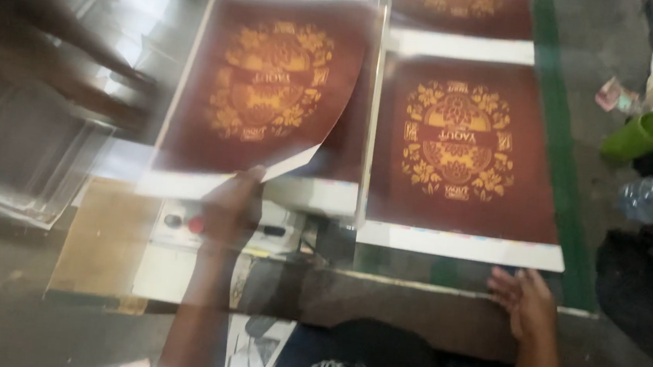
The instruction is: The person handles large printed sheets with a maroon and gold design, repeatedly picking them up from a stack, moving them through a machine, and placing them onto a separate pile. The process involves continuous manual handling of the sheets in a repetitive workflow.
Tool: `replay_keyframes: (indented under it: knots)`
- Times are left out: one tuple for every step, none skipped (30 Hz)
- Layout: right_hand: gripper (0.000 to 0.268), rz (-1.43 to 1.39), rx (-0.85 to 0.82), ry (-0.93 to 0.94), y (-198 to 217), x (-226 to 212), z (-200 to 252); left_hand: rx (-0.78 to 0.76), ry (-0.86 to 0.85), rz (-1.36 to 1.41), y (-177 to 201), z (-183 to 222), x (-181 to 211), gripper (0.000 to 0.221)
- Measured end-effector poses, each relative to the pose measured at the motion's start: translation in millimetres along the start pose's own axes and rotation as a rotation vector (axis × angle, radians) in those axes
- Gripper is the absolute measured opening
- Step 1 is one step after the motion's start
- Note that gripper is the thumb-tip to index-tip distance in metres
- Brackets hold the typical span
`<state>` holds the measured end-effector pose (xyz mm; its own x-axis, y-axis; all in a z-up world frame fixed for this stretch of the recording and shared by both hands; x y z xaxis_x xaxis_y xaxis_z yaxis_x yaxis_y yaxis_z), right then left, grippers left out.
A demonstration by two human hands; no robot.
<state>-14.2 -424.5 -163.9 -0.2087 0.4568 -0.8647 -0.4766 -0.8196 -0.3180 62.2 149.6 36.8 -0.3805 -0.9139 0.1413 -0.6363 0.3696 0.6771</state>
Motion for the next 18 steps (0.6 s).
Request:
replay_keyframes:
  knots:
    - [0.043, 0.000, -0.012, 0.016, -3, 1, 4, 0.020, 0.000, -0.003, 4, -5, 11, 0.030]
    - [0.048, 0.064, 0.072, -0.037, -3, 3, 8, 0.106, -0.029, -0.042, 8, -10, 22, 0.031]
    - [0.053, 0.133, 0.161, -0.101, 0, 11, 19, 0.179, -0.054, -0.079, 15, -8, 35, 0.031]
    - [0.053, 0.136, 0.156, -0.096, -9, 16, 21, 0.186, -0.050, -0.082, 1, -2, 47, 0.031]
    - [0.054, 0.163, 0.057, -0.095, -21, 23, 25, 0.133, -0.126, 0.008, -14, 5, 61, 0.033]
    - [0.056, 0.189, -0.041, -0.093, -31, 30, 28, 0.081, -0.202, 0.098, -30, 13, 75, 0.035]
    - [0.056, 0.191, -0.042, -0.088, -57, 27, 33, 0.086, -0.201, 0.099, -31, 12, 97, 0.035]
    - [0.057, 0.255, -0.212, -0.070, -87, 25, 39, -0.060, -0.204, 0.179, -35, 13, 119, 0.037]
    - [0.058, 0.321, -0.380, -0.060, -114, 23, 48, -0.210, -0.203, 0.261, -38, 15, 143, 0.039]
    - [0.058, 0.326, -0.378, -0.062, -129, 25, 59, -0.209, -0.199, 0.264, -47, 24, 156, 0.039]
    - [0.054, 0.203, -0.449, -0.048, -148, 27, 69, -0.206, -0.244, 0.239, -56, 33, 168, 0.041]
    - [0.051, 0.079, -0.518, -0.035, -166, 29, 80, -0.204, -0.289, 0.214, -66, 42, 181, 0.043]
    - [0.051, 0.082, -0.518, -0.040, -173, 29, 82, -0.206, -0.284, 0.214, -57, 41, 186, 0.043]
    - [0.046, -0.063, -0.492, -0.063, -179, 29, 84, -0.249, -0.318, 0.206, -50, 40, 192, 0.042]
    - [0.042, -0.208, -0.467, -0.084, -187, 29, 84, -0.291, -0.351, 0.194, -43, 38, 197, 0.042]
    - [0.042, -0.205, -0.470, -0.088, -179, 28, 83, -0.291, -0.347, 0.191, -36, 38, 190, 0.042]
    - [0.039, -0.225, -0.425, -0.049, -170, 27, 81, -0.232, -0.374, 0.219, -27, 37, 183, 0.041]
    - [0.036, -0.245, -0.380, -0.011, -161, 26, 78, -0.171, -0.400, 0.247, -19, 36, 176, 0.041]
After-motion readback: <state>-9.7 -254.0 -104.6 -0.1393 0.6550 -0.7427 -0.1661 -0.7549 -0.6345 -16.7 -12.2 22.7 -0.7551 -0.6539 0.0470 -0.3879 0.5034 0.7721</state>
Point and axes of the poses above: each hand's wrist, its own z-axis away from the middle knuckle, its own y-axis out of the back of the hand, x = y × z, the point moved 2 cm from there along -z, towards the middle knuckle, and after that the axes turned 10 degrees about -z, right-handed, at the moved point
